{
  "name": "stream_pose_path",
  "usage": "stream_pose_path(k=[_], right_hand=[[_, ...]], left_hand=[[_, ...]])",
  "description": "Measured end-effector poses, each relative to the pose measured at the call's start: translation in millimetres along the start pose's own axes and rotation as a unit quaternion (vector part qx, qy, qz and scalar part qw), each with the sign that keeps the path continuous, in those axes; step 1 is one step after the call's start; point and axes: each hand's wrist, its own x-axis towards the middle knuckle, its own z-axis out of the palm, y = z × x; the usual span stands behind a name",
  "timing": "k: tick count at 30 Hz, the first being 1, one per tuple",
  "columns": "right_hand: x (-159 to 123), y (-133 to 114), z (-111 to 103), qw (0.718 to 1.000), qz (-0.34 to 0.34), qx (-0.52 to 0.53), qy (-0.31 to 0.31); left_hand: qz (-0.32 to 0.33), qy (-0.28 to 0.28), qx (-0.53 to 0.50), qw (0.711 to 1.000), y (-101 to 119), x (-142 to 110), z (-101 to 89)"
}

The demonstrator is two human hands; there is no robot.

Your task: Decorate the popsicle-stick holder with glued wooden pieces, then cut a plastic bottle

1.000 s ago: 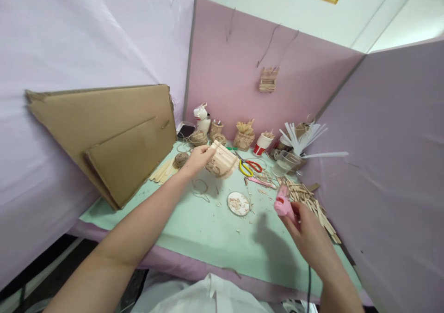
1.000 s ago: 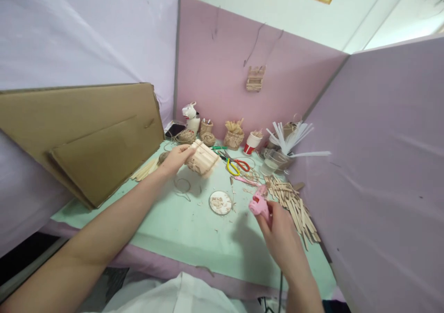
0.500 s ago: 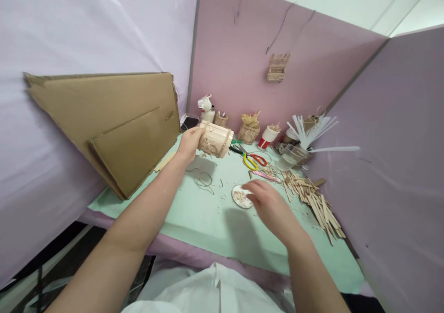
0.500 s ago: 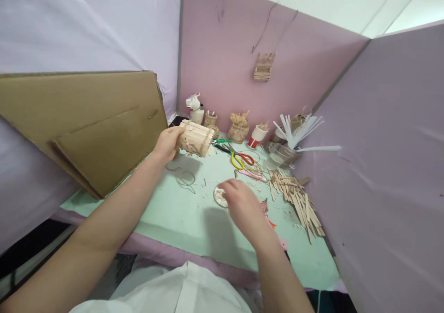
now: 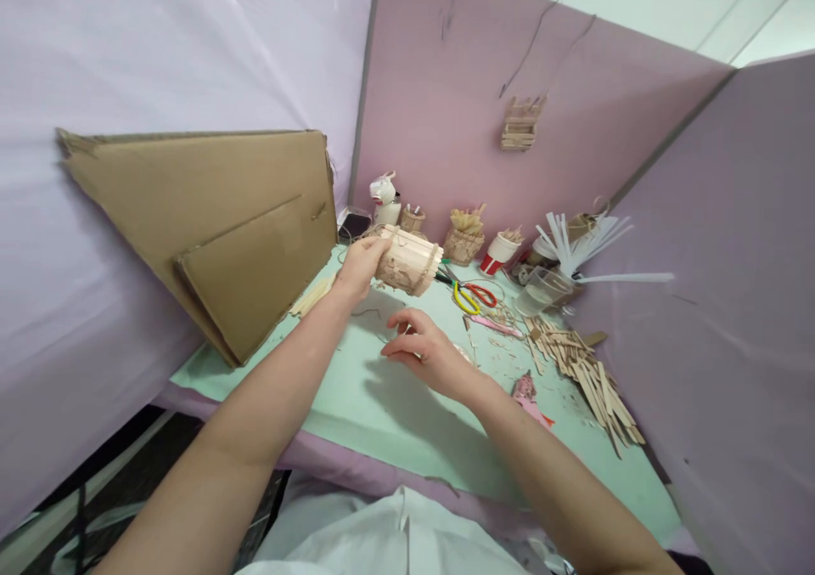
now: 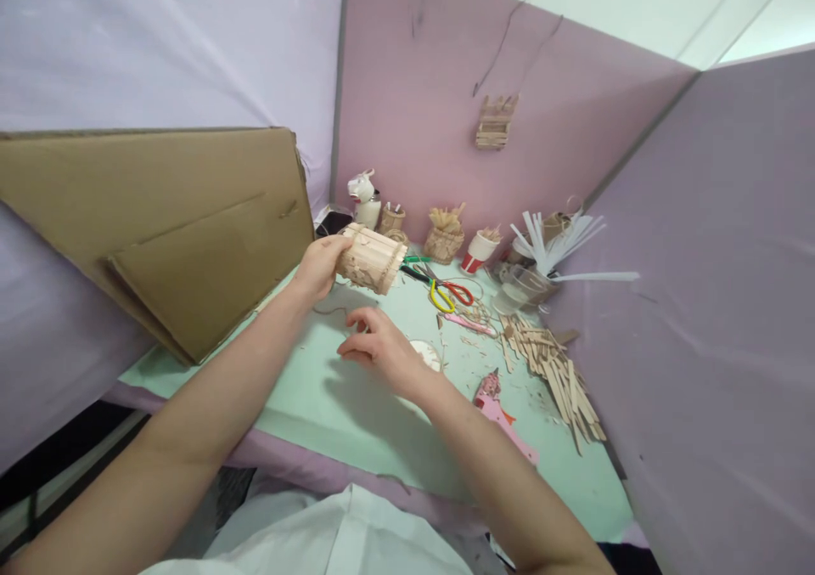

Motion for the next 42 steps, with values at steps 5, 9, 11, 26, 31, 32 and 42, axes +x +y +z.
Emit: stream_pose_path(k=[5,9,11,26,31,32,42], right_hand=[[-4,-23,-12,0.951,0.137,0.193,0.197],[-6,-2,-20,0.885,0.229,0.103,0.393],[-8,8,-24,0.873,0.237,0.025,0.425],[-13,22,-14,0.872,0.215,-0.130,0.419],[-13,22,-13,0.879,0.218,-0.125,0.405],[-13,22,-13,0.880,0.219,-0.123,0.403],[-16,23,-12,0.886,0.225,-0.122,0.387]], left_hand=[[0.038,-0.064,0.096,0.993,1,-14,10.2],[0.073,-0.136,0.168,0.974,4,-30,22.6],[0.088,-0.155,0.201,0.963,4,-37,27.4],[0.139,-0.179,0.297,0.928,-3,-53,39.4],[0.139,-0.176,0.310,0.924,-3,-54,39.5],[0.141,-0.175,0.311,0.924,-4,-54,39.5],[0.142,-0.179,0.314,0.922,-4,-54,39.5]])
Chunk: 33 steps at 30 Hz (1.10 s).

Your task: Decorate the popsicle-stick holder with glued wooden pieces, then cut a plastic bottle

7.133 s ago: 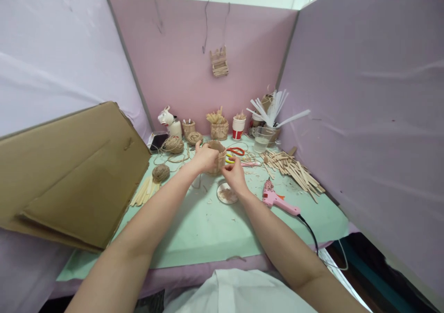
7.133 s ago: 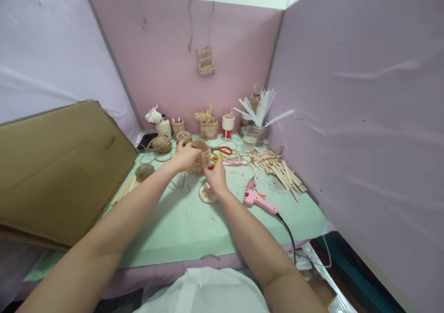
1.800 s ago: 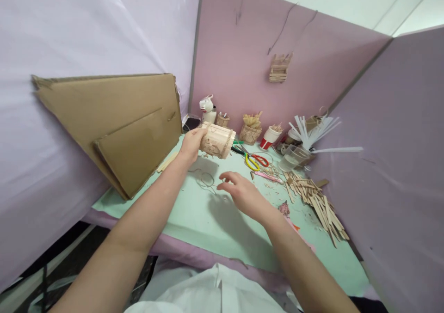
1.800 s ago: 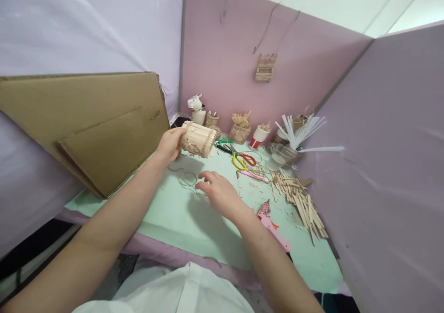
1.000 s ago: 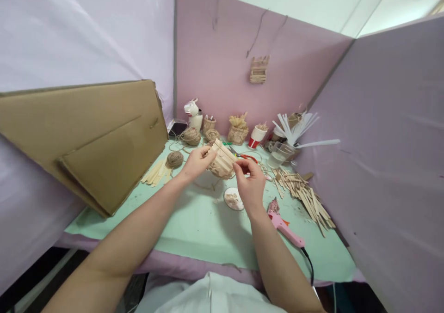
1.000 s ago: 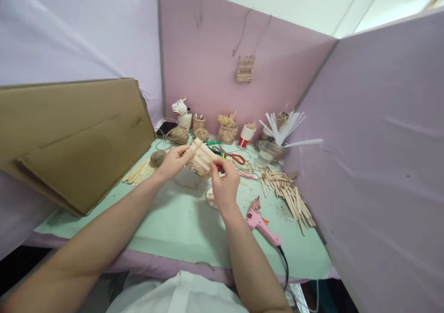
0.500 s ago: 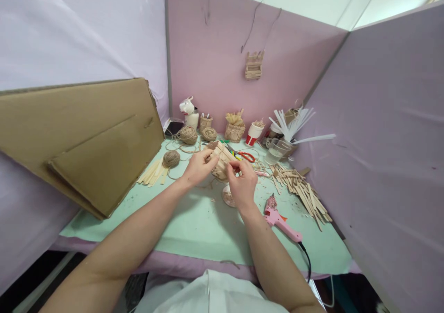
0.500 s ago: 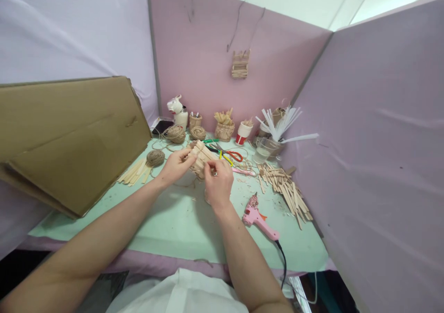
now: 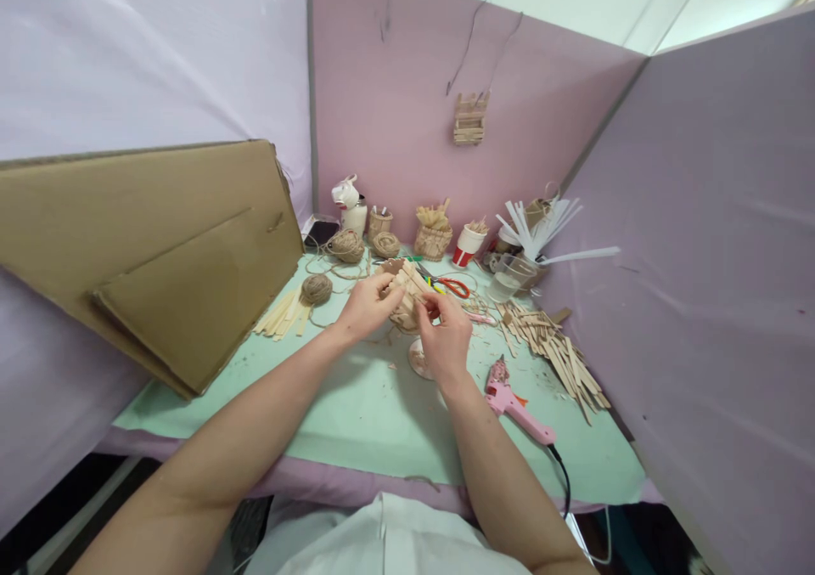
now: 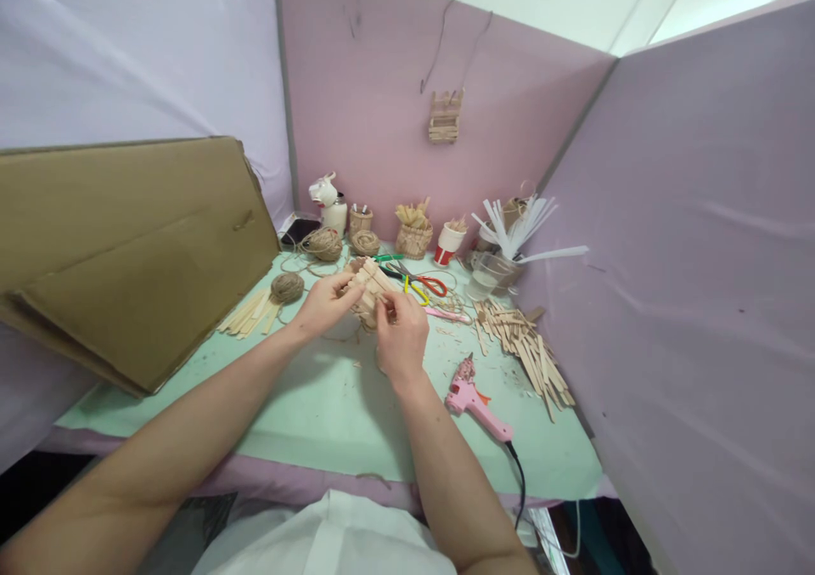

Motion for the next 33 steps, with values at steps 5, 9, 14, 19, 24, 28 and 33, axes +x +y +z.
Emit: stream_pose_path(k=[5,9,14,19,24,28,33], right_hand=[[-0.8,2.1,-1.4,1.000,-0.010,-0.007,-0.021],[-2.3,2.2,-1.9,0.999,-0.019,-0.010,-0.025],[-4.0,1.4,-0.8,0.999,-0.030,-0.025,-0.024],[-4.0,-0.1,-1.6,0.999,-0.040,-0.011,-0.003],[-3.5,0.8,-3.9,0.998,-0.065,-0.013,0.021],[-3.9,2.3,-3.2,0.996,-0.085,-0.027,0.011],[-5.2,1.7,-3.8,0.994,-0.096,-0.010,0.045]], left_hand=[[0.003,0.001,0.003,1.000,-0.5,-0.2,0.1],[0.005,0.003,-0.001,1.000,0.2,-0.6,-0.3],[0.006,0.007,-0.005,1.000,1.2,-0.5,-1.0],[-0.002,0.005,-0.009,1.000,-0.5,0.2,-1.4],[-0.013,-0.001,-0.027,1.000,-3.8,1.0,-0.9],[-0.014,-0.006,-0.038,0.999,-4.3,1.3,-1.3],[-0.013,-0.017,-0.069,0.997,-3.0,2.1,-3.7]])
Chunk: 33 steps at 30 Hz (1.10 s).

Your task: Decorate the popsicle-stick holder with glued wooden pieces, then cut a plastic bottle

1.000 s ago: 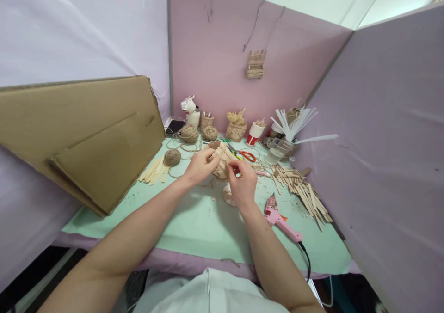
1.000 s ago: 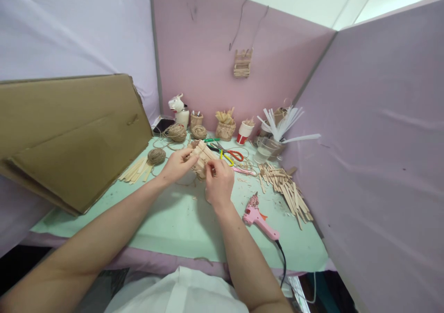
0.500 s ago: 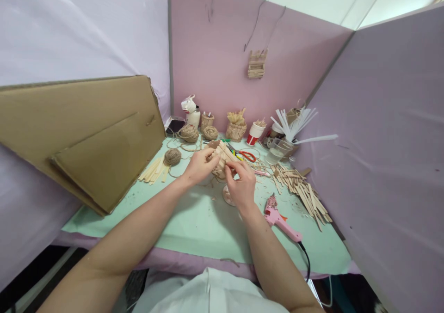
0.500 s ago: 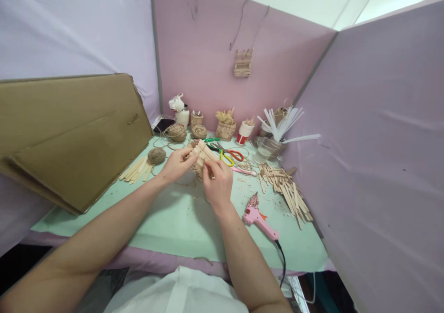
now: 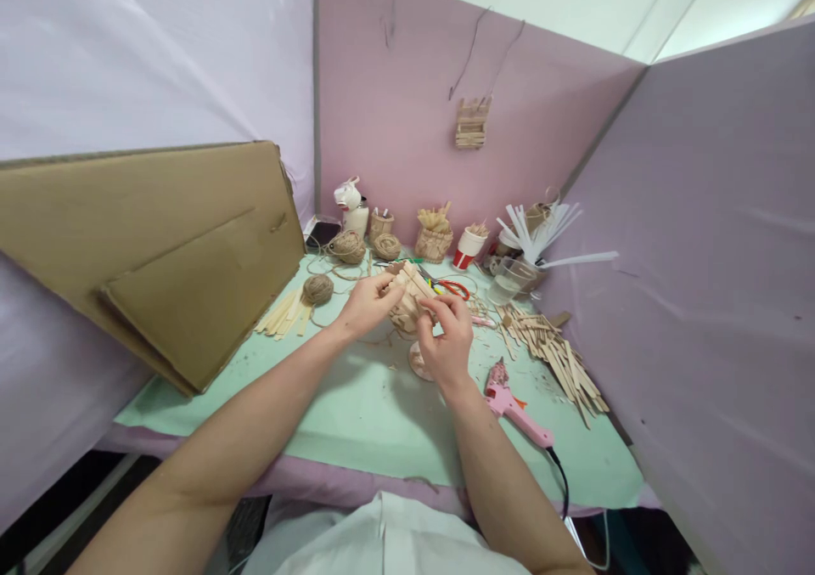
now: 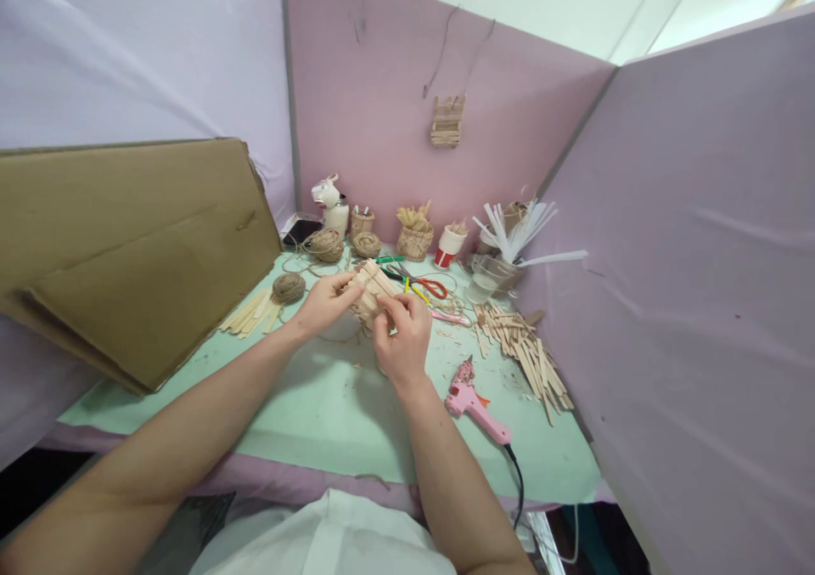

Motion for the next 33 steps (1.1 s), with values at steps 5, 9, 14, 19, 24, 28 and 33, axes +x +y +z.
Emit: stream_pose_path(k=[5,9,14,19,24,28,33], right_hand=[[-3,-2,-6,1.000,-0.004,0.000,0.003],[-8,-2,-7,0.999,0.000,-0.026,-0.034],[-10,-4,-7,0.999,0.009,-0.020,-0.036],[-10,-5,-7,1.000,0.017,-0.011,-0.024],[-11,-3,-6,0.999,0.019,-0.013,-0.026],[-12,-1,-6,0.999,0.017,-0.022,-0.037],[-13,1,-5,0.998,0.016,-0.023,-0.056]], left_hand=[[-0.020,0.003,-0.058,0.998,-2,4,-4.0],[-0.067,-0.001,-0.129,0.989,-6,7,-6.3],[-0.096,0.000,-0.154,0.983,-3,6,-7.6],[-0.087,-0.015,-0.104,0.991,0,5,-8.0],[-0.072,-0.045,-0.071,0.994,0,4,-10.0],[-0.066,-0.073,-0.065,0.993,3,3,-12.6],[-0.052,-0.072,-0.023,0.996,6,3,-14.2]])
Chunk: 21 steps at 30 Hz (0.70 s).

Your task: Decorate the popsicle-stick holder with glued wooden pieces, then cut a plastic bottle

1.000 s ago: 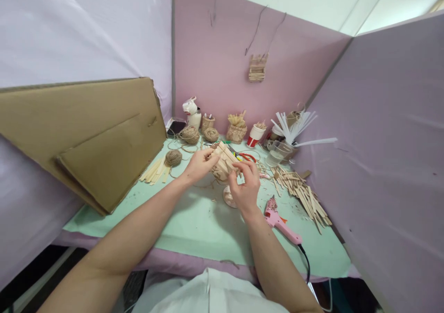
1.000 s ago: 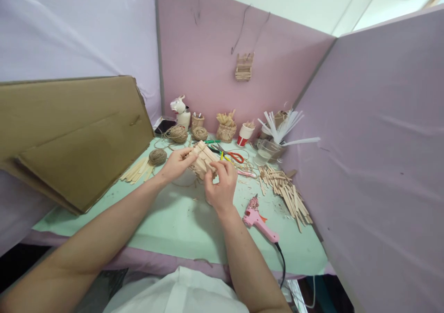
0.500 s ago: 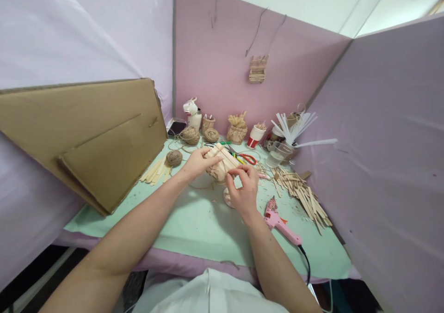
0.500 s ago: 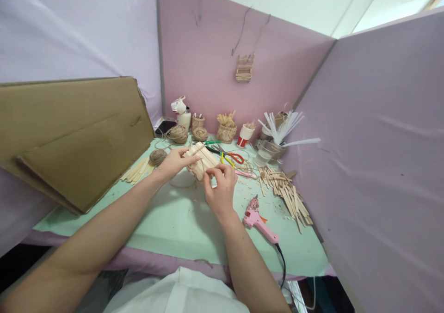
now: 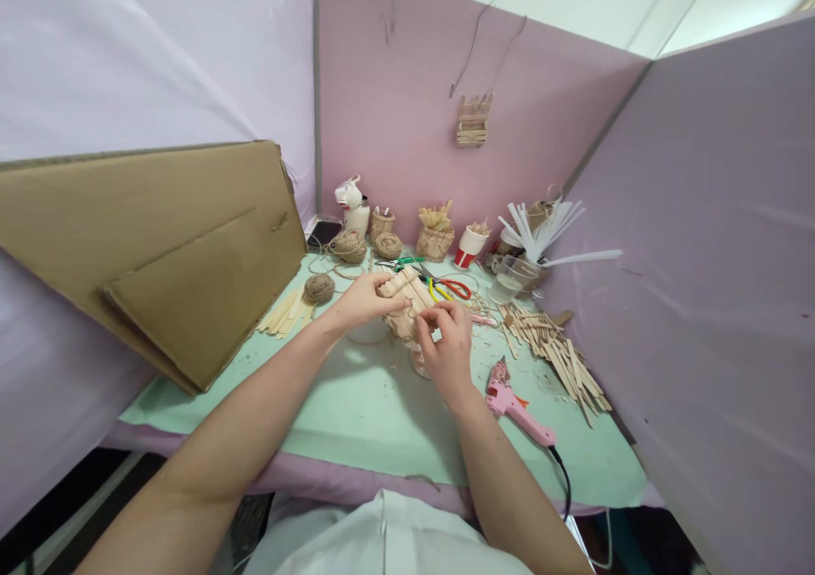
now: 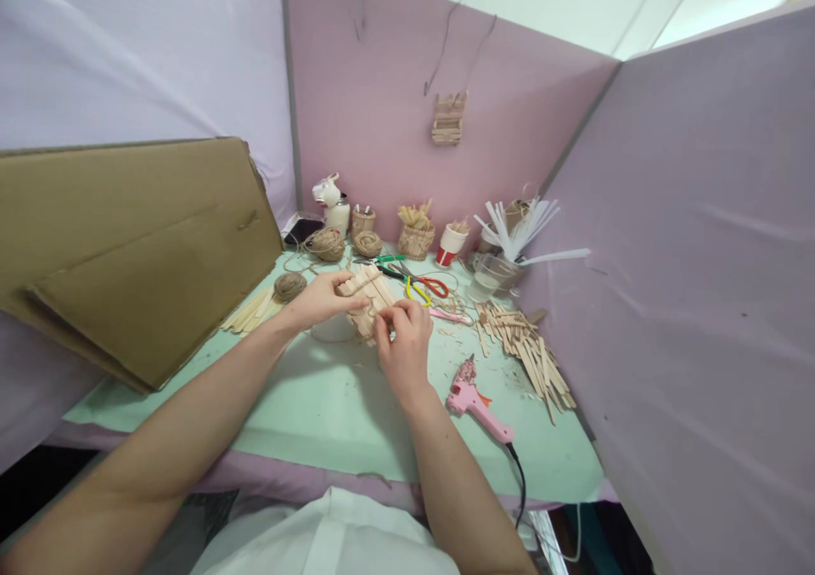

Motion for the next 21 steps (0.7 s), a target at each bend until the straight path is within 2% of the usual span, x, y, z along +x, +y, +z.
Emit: stream_pose_path(k=[15,21], right_hand=[[0,7,6,0.996,0.039,0.062,-0.041],[1,7,10,0.996,0.042,0.068,-0.037]], left_hand=[[-0.001,-0.026,0.013,1.000,-5,2,-2.2],[-0.006,-0.039,0.032,0.999,-7,5,-8.3]])
